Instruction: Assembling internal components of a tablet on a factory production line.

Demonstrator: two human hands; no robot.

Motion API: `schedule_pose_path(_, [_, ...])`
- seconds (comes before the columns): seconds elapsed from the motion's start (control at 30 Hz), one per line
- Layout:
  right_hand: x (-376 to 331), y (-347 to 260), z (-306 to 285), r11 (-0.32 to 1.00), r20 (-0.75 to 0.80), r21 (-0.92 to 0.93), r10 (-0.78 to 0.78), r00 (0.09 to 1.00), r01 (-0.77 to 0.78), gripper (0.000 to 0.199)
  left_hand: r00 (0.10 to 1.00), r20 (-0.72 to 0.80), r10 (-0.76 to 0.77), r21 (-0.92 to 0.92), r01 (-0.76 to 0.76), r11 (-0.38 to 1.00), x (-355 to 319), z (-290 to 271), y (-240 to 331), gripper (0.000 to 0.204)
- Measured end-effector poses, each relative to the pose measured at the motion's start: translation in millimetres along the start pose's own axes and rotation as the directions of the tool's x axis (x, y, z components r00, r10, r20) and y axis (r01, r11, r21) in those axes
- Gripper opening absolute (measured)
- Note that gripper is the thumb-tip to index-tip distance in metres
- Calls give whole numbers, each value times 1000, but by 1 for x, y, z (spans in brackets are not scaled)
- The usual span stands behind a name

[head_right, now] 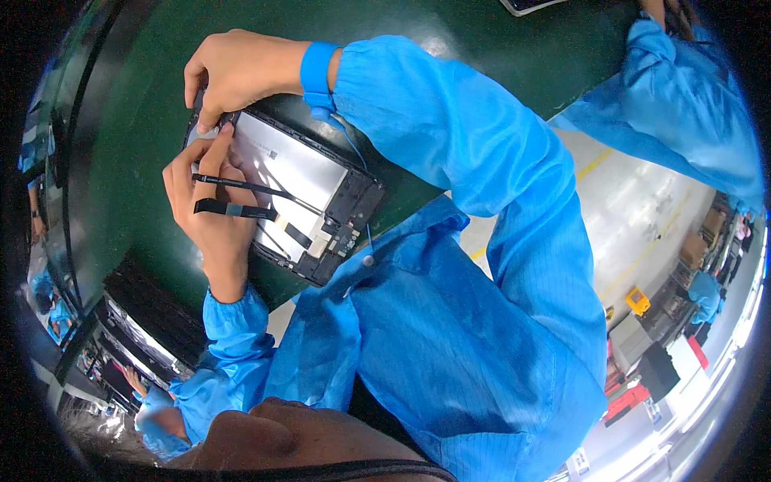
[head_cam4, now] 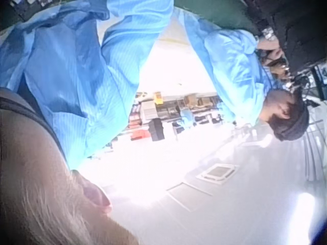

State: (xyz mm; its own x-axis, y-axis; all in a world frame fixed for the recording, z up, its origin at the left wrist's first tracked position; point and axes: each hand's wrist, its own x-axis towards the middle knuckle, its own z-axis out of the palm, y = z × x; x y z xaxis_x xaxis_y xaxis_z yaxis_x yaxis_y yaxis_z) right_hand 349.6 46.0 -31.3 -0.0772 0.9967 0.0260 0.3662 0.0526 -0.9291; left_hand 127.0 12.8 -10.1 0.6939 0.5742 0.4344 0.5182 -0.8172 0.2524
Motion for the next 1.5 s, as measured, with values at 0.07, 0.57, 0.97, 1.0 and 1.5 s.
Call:
schedule_pose_path(0.07, [1, -1, -1, 1000, 8, 5, 8, 1000, -8, 45, 1000, -18, -8, -4, 8, 1000, 0, 1, -1, 46])
schedule_pose_path(0.57, [-2, -3, -2, 1000, 22, 14, -5, 1000, 4, 44, 998, -46, -31, -64, 28, 998, -1, 2, -3, 50])
schedule_pose_path(0.97, [-1, 9, -7, 999, 84, 36, -33, 996, 30, 47, 997, 3, -79, -154, 79, 985, 5, -2, -2, 36])
schedule_pose_path(1.0, [0, 13, -7, 996, 123, 80, -49, 991, 40, 49, 997, 14, -79, -140, 80, 987, 5, -2, -2, 37])
schedule_pose_path(1.5, [-18, -8, -38, 966, 343, 237, 13, 939, -101, 69, 995, 22, -97, -168, 99, 981, -1, -3, -8, 65])
